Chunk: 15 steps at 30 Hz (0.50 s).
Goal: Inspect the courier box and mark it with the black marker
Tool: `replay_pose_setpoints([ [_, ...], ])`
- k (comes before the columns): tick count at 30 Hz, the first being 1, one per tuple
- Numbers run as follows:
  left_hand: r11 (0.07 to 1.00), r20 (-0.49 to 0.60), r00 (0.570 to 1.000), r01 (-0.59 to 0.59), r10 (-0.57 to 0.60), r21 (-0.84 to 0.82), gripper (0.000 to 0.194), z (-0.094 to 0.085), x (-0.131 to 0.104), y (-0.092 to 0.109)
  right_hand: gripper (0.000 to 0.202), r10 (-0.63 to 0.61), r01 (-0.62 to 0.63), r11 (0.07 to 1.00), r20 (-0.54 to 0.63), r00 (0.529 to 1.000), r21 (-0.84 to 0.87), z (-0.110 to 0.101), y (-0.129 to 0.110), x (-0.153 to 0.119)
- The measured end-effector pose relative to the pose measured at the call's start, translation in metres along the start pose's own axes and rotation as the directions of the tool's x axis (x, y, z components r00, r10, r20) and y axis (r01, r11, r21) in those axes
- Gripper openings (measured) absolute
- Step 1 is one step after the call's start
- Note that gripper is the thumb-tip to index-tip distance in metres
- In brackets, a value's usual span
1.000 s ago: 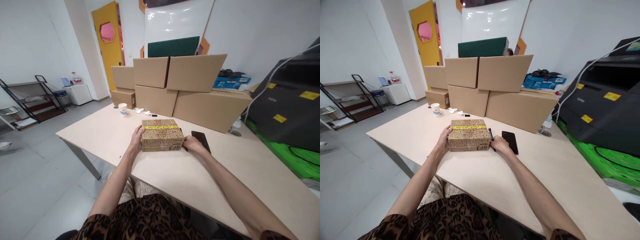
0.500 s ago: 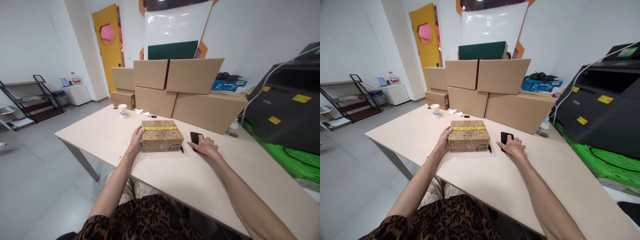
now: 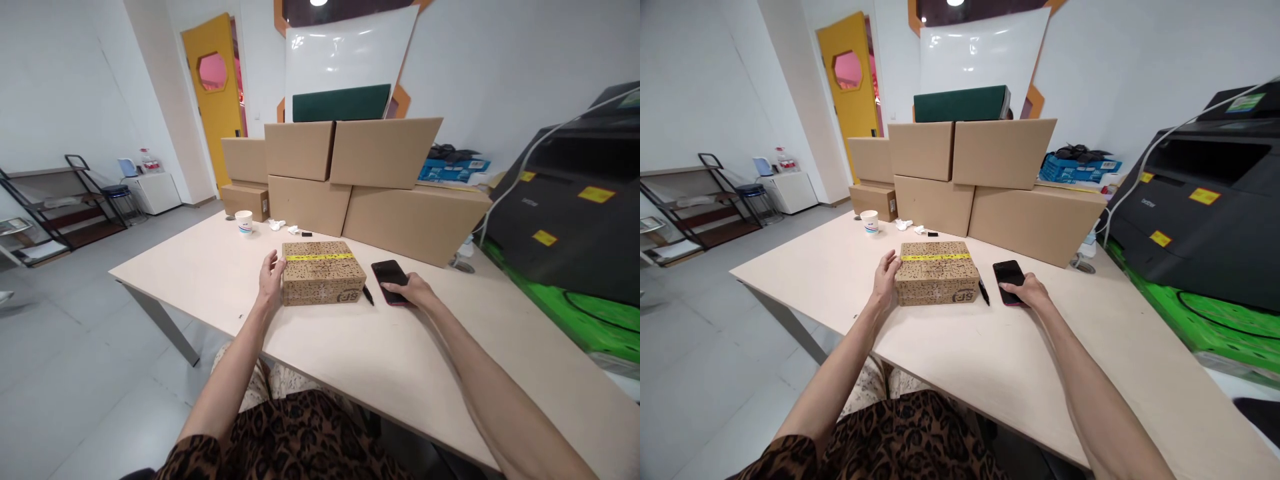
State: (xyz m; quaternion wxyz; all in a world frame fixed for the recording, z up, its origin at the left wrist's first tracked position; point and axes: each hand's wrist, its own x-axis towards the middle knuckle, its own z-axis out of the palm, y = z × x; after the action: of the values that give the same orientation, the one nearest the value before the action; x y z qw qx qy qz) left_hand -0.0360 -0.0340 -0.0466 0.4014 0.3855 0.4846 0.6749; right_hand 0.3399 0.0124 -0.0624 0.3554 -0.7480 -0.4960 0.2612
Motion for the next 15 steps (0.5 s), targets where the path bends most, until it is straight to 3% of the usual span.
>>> replay_pose_setpoints([
  [3, 0.977, -0.076, 0.976, -0.200, 0.205, 0.074, 0.051, -0.001, -0.003, 0.002, 0.040, -0.030, 0.038, 0.975, -0.037, 0.999, 0.218, 0.007, -0.004, -0.003],
  [6, 0.888, -0.156, 0.881, -0.416, 0.447, 0.195, 0.042, -0.003, -0.011, 0.008, 0.045, -0.088, 0.122, 0.930, -0.111, 0.990, 0.347, 0.007, -0.015, -0.013],
  [8, 0.827, -0.148, 0.823, -0.506, 0.548, 0.245, 0.039, -0.003, -0.022, 0.011, 0.050, -0.141, 0.197, 0.882, -0.160, 0.977, 0.428, 0.003, -0.024, -0.026],
  [10, 0.805, -0.060, 0.817, -0.548, 0.573, 0.229, 0.038, 0.001, -0.039, 0.013, 0.057, -0.204, 0.282, 0.814, -0.205, 0.957, 0.508, 0.000, -0.034, -0.046],
  [12, 0.816, 0.103, 0.832, -0.555, 0.545, 0.161, 0.036, 0.011, -0.062, 0.015, 0.063, -0.278, 0.366, 0.674, -0.240, 0.930, 0.641, 0.000, -0.044, -0.070],
  [15, 0.871, 0.415, 0.825, -0.473, 0.383, 0.136, 0.038, 0.034, -0.094, 0.015, 0.072, -0.282, 0.308, 0.531, -0.178, 0.943, 0.790, 0.010, -0.058, -0.108],
])
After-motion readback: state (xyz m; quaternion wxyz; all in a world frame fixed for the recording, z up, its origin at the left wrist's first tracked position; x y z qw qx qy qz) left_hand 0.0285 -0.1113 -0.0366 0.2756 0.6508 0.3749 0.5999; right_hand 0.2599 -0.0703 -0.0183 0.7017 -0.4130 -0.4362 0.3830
